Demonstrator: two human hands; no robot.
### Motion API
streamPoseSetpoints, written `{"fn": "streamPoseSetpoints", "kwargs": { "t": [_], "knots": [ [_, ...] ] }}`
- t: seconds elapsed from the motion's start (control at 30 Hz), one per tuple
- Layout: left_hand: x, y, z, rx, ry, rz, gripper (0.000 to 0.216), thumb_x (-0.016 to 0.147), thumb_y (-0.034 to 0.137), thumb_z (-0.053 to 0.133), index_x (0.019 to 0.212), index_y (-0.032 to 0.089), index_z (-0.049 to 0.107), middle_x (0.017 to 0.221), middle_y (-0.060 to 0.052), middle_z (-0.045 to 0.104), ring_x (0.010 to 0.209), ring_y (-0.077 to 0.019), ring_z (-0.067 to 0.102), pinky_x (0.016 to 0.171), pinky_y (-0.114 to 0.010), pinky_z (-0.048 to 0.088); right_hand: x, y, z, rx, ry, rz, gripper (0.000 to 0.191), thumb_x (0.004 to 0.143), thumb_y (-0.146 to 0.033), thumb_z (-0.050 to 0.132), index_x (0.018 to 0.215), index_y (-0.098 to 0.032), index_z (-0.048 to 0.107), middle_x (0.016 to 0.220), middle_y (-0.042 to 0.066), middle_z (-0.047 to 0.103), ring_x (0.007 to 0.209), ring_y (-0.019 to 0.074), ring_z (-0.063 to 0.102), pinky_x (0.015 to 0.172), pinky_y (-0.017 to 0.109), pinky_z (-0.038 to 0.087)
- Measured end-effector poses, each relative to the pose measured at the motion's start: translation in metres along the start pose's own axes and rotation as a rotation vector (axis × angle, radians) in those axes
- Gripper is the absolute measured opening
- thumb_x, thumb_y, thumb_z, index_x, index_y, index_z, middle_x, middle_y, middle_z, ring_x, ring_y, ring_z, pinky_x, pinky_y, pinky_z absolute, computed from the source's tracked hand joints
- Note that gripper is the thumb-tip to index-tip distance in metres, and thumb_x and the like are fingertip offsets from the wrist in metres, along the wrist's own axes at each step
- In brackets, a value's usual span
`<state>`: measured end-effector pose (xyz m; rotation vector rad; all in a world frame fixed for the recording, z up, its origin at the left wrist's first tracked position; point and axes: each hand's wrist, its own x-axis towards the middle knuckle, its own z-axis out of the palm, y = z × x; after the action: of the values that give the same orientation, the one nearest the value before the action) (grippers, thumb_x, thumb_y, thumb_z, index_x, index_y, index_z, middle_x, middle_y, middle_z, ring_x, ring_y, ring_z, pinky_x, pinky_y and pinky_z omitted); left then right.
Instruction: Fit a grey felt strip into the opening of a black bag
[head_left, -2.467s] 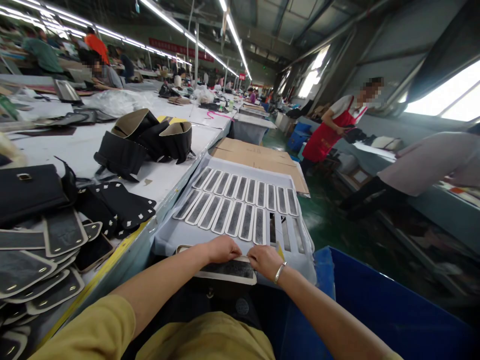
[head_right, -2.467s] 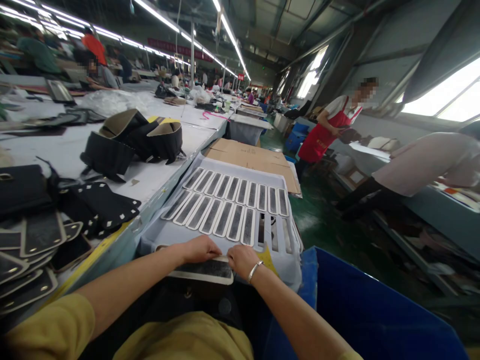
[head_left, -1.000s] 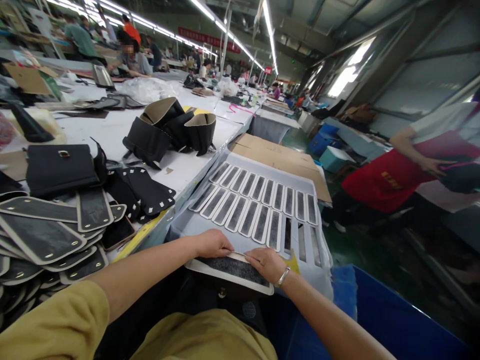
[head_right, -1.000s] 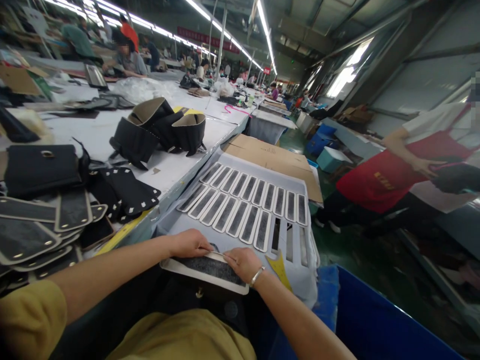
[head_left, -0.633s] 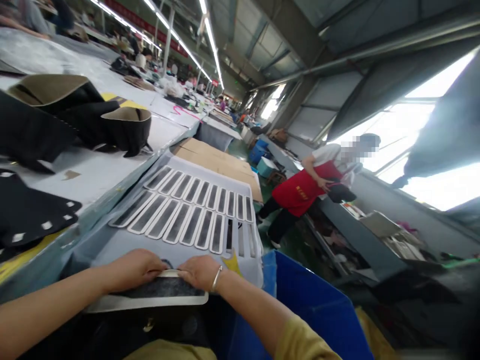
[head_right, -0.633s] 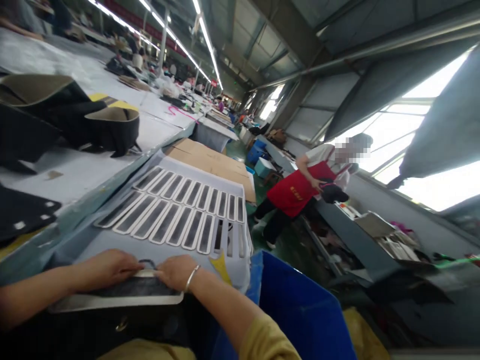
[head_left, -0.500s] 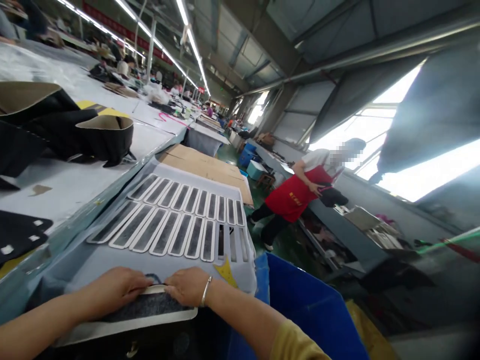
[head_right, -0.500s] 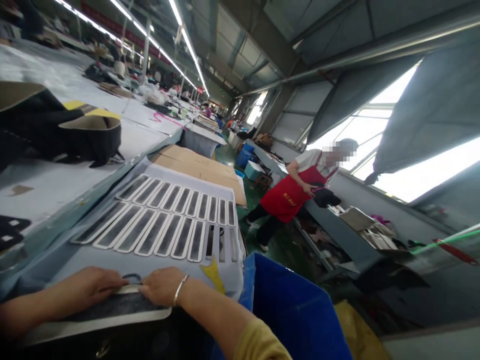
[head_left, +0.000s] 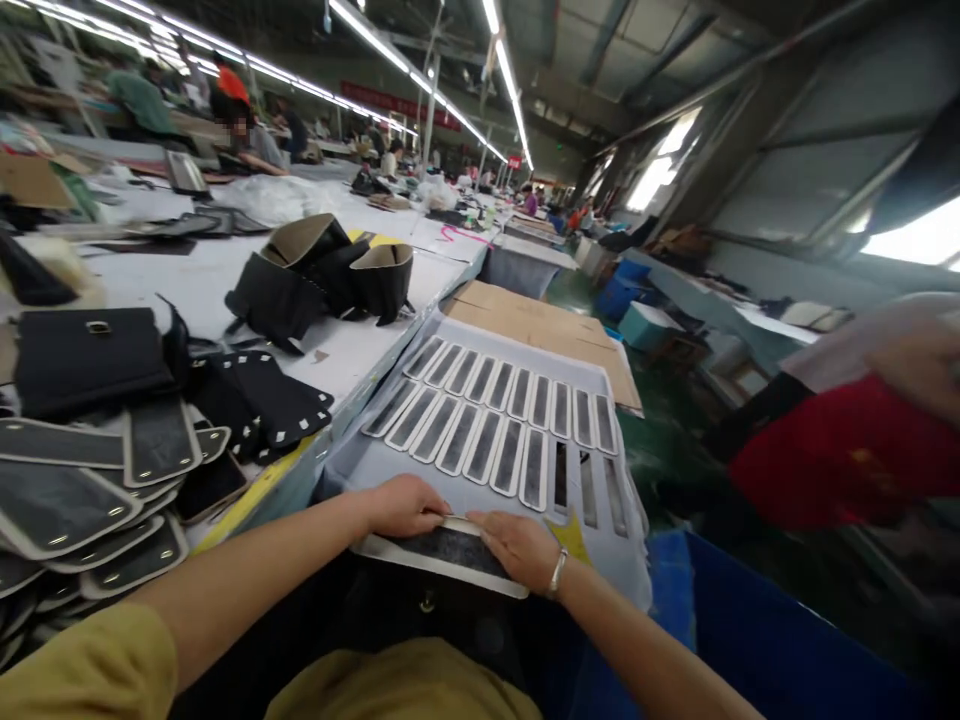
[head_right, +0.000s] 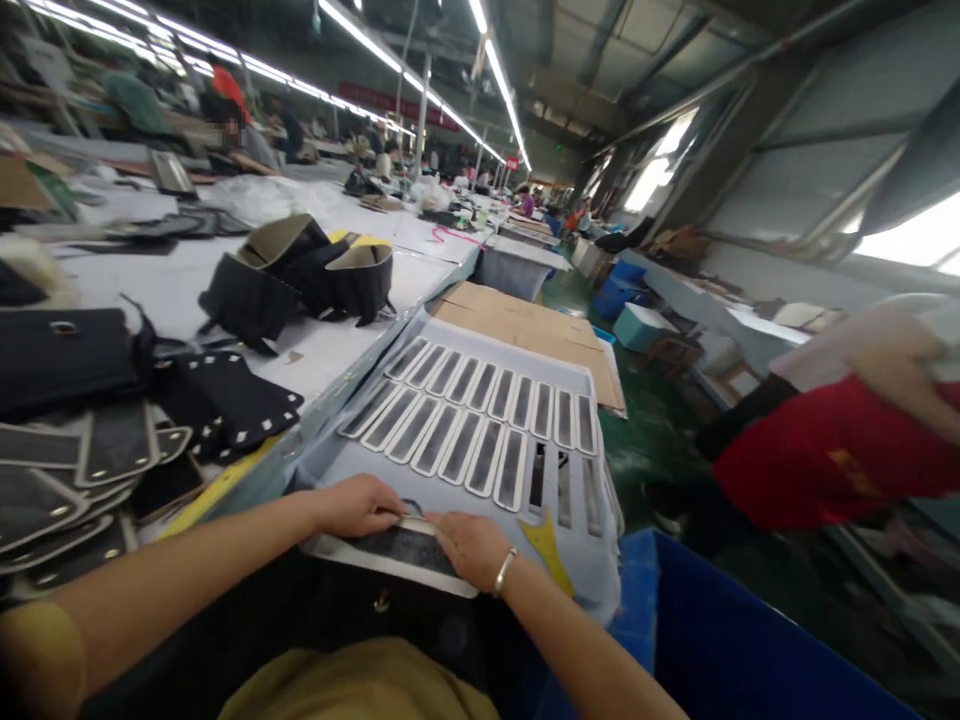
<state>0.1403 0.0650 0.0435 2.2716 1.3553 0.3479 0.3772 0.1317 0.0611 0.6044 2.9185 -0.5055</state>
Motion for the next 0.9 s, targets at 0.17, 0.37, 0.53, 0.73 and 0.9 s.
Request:
{"fn": "streamPoseSetpoints", "kwargs": {
  "t": [0.17,0.37,0.53,0.73,0.9],
  "knots": [
    [-0.007,0.005,-0.005,0.019,0.036,-0.028,0.054,0.071,0.02,0.052,0.125,0.027,0.053,0.101,-0.001,0.068,0.084,-0.0185,0.062,0.076,-0.023,0.044,-0.007,0.006,-0.001,0.057,0.015,-0.003,0.043,0.093,-0.029,0.028,0.128,-0.013,0.048,0.124,0.01,0.055,0.113,0.0185,0.051,0.1,0.034,0.039],
    [-0.004,0.012,0.002,0.25,0.011,0.057,0.045,0.079,0.027,0.046,0.124,0.027,0.052,0.1,-0.006,0.065,0.079,-0.0224,0.063,0.066,-0.028,0.046,-0.011,-0.001,0.001,-0.086,-0.02,0.025,0.044,0.093,-0.028,0.03,0.129,-0.009,0.047,0.128,0.013,0.051,0.116,0.0216,0.049,0.101,0.037,0.038],
    [-0.002,0.014,0.014,0.401,-0.003,0.099,0.047,0.083,0.029,0.042,0.129,0.019,0.046,0.102,-0.012,0.063,0.073,-0.0241,0.063,0.058,-0.032,0.046,-0.006,-0.013,0.002,-0.228,-0.072,0.042,0.045,0.091,-0.027,0.035,0.13,-0.007,0.045,0.129,0.016,0.049,0.115,0.0262,0.049,0.097,0.041,0.04],
    [-0.002,0.016,0.012,0.369,-0.001,0.104,0.045,0.084,0.028,0.04,0.127,0.016,0.048,0.098,-0.015,0.063,0.071,-0.0249,0.062,0.058,-0.034,0.046,0.005,-0.02,0.003,-0.254,-0.073,0.014,0.048,0.091,-0.033,0.037,0.132,-0.009,0.042,0.13,0.017,0.048,0.109,0.029,0.052,0.091,0.044,0.043],
    [-0.001,-0.005,-0.011,0.014,-0.09,-0.007,0.045,0.072,0.025,0.056,0.117,0.024,0.059,0.102,-0.006,0.066,0.089,-0.0226,0.061,0.078,-0.029,0.046,0.014,-0.011,-0.009,-0.048,-0.094,0.065,0.045,0.094,-0.035,0.027,0.126,-0.014,0.05,0.122,0.011,0.056,0.109,0.0239,0.054,0.093,0.038,0.042]
  ]
}}
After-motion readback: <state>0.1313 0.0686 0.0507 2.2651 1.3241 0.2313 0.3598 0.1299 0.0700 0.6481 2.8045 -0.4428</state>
